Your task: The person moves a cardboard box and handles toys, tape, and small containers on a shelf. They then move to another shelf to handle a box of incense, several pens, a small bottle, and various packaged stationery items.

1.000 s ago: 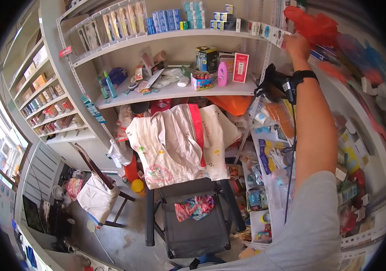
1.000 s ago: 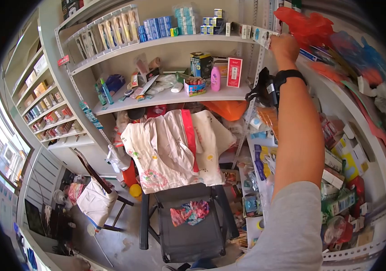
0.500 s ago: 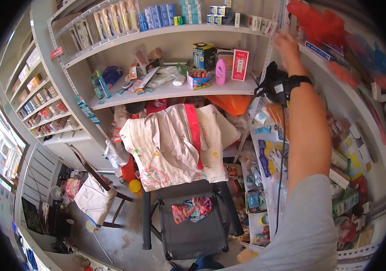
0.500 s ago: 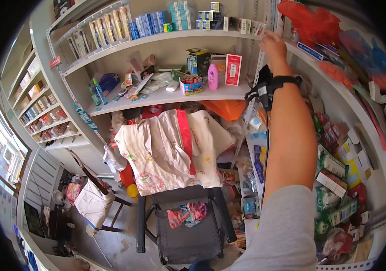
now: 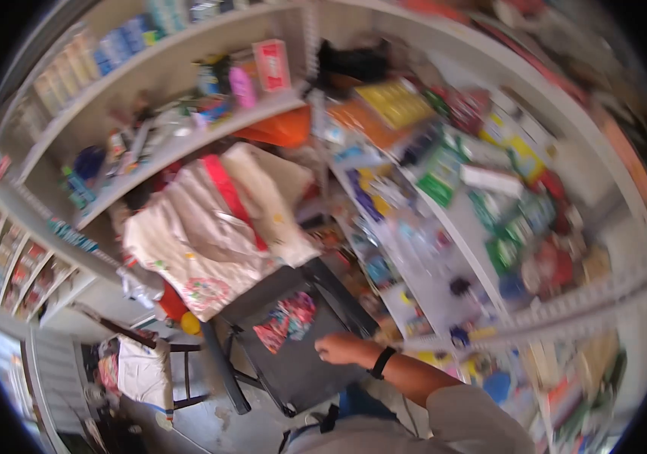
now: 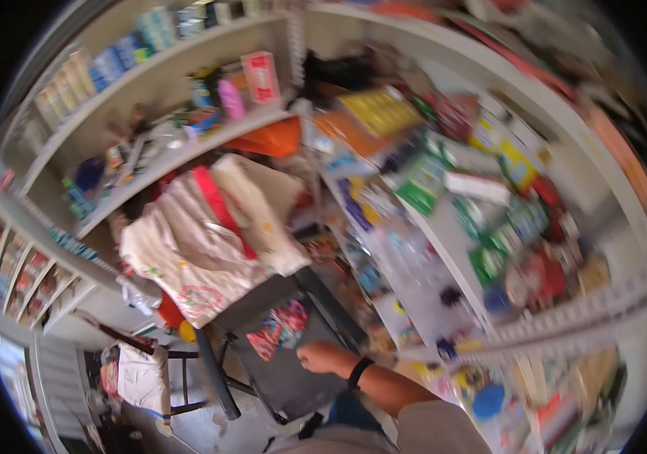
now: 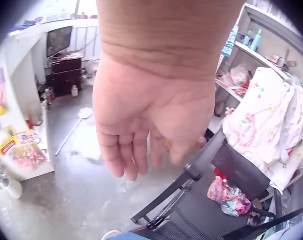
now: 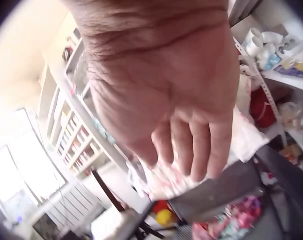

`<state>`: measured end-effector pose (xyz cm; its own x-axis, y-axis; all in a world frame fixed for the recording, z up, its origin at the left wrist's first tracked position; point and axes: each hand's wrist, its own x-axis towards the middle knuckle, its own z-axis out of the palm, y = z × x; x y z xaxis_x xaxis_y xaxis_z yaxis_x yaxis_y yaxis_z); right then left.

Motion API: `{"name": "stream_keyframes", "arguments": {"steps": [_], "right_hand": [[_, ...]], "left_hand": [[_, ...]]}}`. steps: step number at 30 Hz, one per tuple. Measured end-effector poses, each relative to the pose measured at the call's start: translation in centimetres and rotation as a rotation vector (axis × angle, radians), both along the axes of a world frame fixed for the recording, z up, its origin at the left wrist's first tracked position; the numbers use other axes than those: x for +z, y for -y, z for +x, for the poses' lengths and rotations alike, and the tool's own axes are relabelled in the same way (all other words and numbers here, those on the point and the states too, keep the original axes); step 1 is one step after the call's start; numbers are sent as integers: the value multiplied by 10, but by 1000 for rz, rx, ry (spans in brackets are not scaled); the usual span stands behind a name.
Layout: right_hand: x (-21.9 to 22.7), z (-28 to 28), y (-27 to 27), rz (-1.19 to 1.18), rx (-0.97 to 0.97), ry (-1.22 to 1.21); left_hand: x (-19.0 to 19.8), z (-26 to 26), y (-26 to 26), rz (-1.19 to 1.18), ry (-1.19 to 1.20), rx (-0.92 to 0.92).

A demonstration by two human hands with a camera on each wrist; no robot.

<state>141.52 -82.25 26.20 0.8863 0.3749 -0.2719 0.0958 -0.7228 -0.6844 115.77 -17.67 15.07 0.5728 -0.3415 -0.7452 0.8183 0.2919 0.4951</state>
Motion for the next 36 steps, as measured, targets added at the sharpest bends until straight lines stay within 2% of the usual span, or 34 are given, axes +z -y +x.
{"name": "stream_keyframes", "arguments": {"steps": [1,2,3,4,5,6,7,8,9,10,11,12,14,15,17,18,19,20,21,22,23,24,25,27,28,30,32,33,34,35,36], "right_hand": [[-42,-52,-1,-118,78,-93],[-65,-106,-2,-115,47,-190],[-91,-162,2,37,-84,-226],[-80,-209,11,68,-129,-233],[-121,-256,16,-35,-118,-354],[-130,-300,24,-103,-249,-381],[-135,-344,31,-173,-380,-411],[-156,-389,36,-248,-593,-351],[-135,-413,42,-319,-728,-507],[-131,-441,45,-338,-901,-519],[-124,-474,41,-304,-1096,-388],[-129,-502,34,-358,-1270,-282],[-128,-563,5,-362,-1458,-140],[-117,-588,-14,-353,-1433,-231],[-101,-630,-64,-327,-1356,-400],[-113,-652,-97,-177,-1483,-532],[-132,-680,-133,-277,-1381,-487],[-124,-694,-161,-127,-1342,-717],[-122,-704,-186,-79,-1157,-882],[-117,-718,-210,-8,-1083,-869],[-93,-717,-229,70,-1167,-921],[-79,-717,-248,159,-1243,-982],[-104,-731,-263,112,-1227,-883],[-161,-765,-288,10,-1191,-685],[-158,-768,-288,6,-1225,-652],[-147,-780,-281,-5,-1295,-581],[-132,-794,-266,42,-1419,-547],[-129,-805,-259,63,-1479,-532],[-127,-817,-250,151,-1569,-551],[-130,-833,-241,241,-1653,-571],[-134,-847,-232,333,-1732,-592]], "left_hand": [[0,15,-5,187,33,-104],[3,34,-8,371,50,-215],[5,58,-10,417,28,-294],[1,82,-8,463,16,-369],[-3,104,-4,512,11,-438],[-9,125,-1,551,-25,-501],[-11,146,-2,462,-59,-536],[-16,169,-1,372,-96,-569],[-26,190,1,387,30,-743],[-36,205,4,389,163,-911],[25,196,67,740,164,-944],[20,208,73,735,188,-962],[16,224,90,841,244,-1037],[8,231,92,793,236,-1037],[-12,245,96,701,212,-1011],[-24,248,90,455,102,-966],[-38,247,80,211,-3,-906],[-51,244,77,-35,-93,-842],[-66,227,73,20,267,-1095],[-65,202,77,81,373,-1185],[-65,177,81,145,480,-1273],[-59,148,79,209,312,-1207],[-58,133,80,114,605,-1444],[-50,105,83,149,822,-1780],[-28,88,102,292,736,-1881],[-12,72,121,487,691,-2048],[-38,78,145,585,785,-2196],[-65,93,147,333,1315,-2196],[-44,82,178,454,1325,-2205],[6,62,239,577,1331,-2209],[12,57,274,534,1415,-2097]]}}
